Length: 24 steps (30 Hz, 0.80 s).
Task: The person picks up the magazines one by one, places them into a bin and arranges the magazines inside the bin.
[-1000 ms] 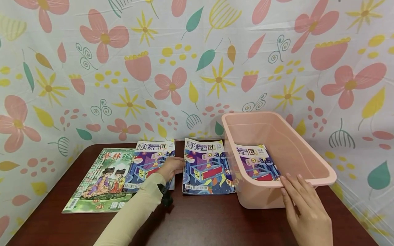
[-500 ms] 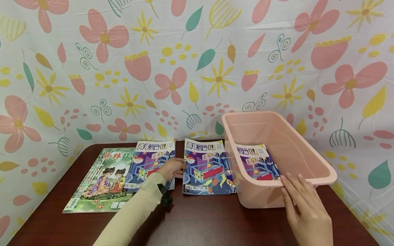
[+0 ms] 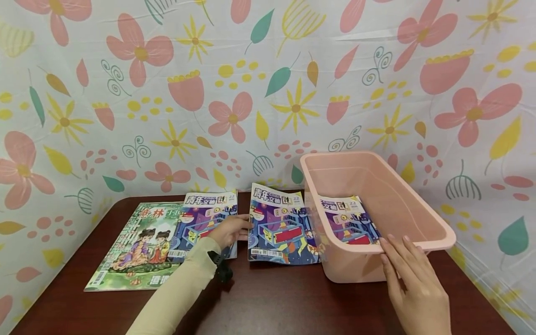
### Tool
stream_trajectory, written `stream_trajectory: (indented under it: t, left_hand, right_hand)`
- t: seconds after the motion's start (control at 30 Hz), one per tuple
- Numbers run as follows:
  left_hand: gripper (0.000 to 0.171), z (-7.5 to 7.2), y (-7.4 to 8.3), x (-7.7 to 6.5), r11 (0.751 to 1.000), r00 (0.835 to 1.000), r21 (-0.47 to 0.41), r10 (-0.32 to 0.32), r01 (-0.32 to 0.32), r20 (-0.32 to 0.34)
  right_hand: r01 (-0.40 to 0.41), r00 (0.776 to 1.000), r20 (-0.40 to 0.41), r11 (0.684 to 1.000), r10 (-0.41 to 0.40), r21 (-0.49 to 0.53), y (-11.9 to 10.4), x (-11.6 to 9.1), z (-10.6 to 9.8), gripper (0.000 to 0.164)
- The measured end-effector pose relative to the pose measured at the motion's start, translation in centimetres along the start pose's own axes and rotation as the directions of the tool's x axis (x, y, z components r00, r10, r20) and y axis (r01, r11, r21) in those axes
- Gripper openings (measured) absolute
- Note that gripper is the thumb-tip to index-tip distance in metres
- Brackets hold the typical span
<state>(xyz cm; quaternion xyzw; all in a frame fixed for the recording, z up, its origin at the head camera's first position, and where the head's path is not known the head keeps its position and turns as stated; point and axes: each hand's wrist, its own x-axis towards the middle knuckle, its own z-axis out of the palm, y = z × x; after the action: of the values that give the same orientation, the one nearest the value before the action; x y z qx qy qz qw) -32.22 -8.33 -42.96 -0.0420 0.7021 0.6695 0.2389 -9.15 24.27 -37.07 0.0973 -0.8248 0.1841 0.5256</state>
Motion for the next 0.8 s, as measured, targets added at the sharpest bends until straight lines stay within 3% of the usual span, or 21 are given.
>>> stream_trajectory:
  t: [0.23,0.63,0.8]
  left_hand:
    - [0.062,-0.1,0.3,-0.7,0.998,1.0,-0.064,0.015,-0.016,-0.002]
    - [0.073,-1.6,0.2,-2.2,0.993,0.994,-0.107,0.059,-0.049,0.089]
    - [0.068,-2.0,-0.1,-1.8,0.984,0.998,-0.18,0.031,-0.02,0.061]
  right_hand:
    - [0.003,1.0,-0.002,1.0,-0.003,0.002,0.0,0.1,0.0,0.046]
    - [0.012,1.0,-0.018,1.0,-0.011,0.001,0.0,0.2,0.0,0.047]
    - [0.015,1.0,-0.024,1.0,-0.016,-0.005,0.0,0.2,0.0,0.047]
